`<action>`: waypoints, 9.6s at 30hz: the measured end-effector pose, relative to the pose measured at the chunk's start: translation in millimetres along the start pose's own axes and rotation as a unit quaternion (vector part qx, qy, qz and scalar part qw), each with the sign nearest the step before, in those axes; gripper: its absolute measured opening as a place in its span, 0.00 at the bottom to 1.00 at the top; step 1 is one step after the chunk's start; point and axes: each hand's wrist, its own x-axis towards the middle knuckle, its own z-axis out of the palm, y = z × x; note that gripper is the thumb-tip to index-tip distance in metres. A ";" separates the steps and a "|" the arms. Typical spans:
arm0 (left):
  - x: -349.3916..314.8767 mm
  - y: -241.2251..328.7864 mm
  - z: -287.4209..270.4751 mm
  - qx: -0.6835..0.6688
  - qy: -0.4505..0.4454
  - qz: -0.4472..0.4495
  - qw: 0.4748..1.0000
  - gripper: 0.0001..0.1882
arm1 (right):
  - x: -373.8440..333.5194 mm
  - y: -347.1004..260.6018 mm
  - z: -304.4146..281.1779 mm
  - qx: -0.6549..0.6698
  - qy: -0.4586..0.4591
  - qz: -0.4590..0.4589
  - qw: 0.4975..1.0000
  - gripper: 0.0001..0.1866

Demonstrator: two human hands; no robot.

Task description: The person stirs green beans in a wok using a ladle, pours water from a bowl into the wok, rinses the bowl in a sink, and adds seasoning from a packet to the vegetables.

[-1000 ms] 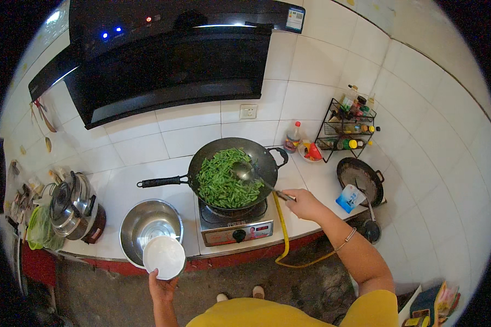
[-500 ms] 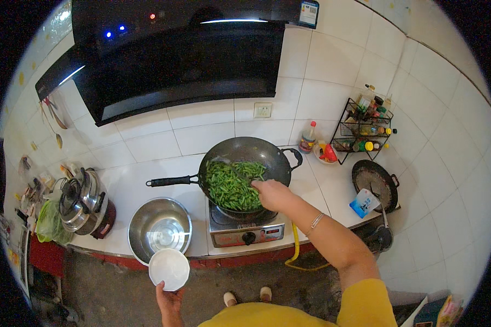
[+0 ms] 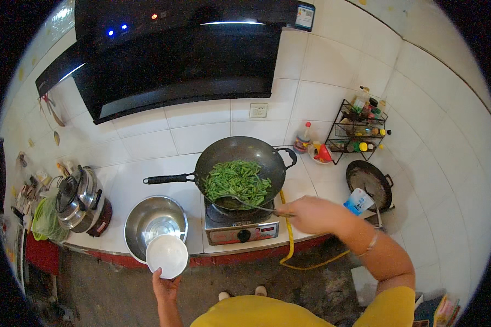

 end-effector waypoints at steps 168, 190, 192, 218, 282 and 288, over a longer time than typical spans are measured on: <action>132.1 16.4 316.6 0.154 -0.144 -0.106 0.972 0.33 | 147.3 130.0 70.9 0.238 0.207 -0.015 0.949 0.21; 75.2 3.2 274.0 0.054 -0.109 -0.099 0.988 0.34 | 35.2 94.7 37.2 -0.112 0.103 0.019 0.988 0.19; 65.7 11.1 267.5 0.046 -0.115 -0.084 0.989 0.34 | 46.2 101.7 43.6 -0.077 0.157 0.020 0.984 0.19; 74.9 47.8 144.5 0.019 -0.067 -0.060 0.996 0.31 | 147.9 100.5 56.3 0.473 0.126 0.168 0.856 0.23; 34.6 16.0 47.2 0.012 -0.006 -0.017 1.000 0.31 | 42.0 13.0 5.4 -0.099 0.065 0.014 0.993 0.23; 33.1 15.6 48.0 0.016 -0.019 -0.014 1.000 0.30 | -8.7 7.4 -32.8 0.002 0.065 -0.040 0.997 0.21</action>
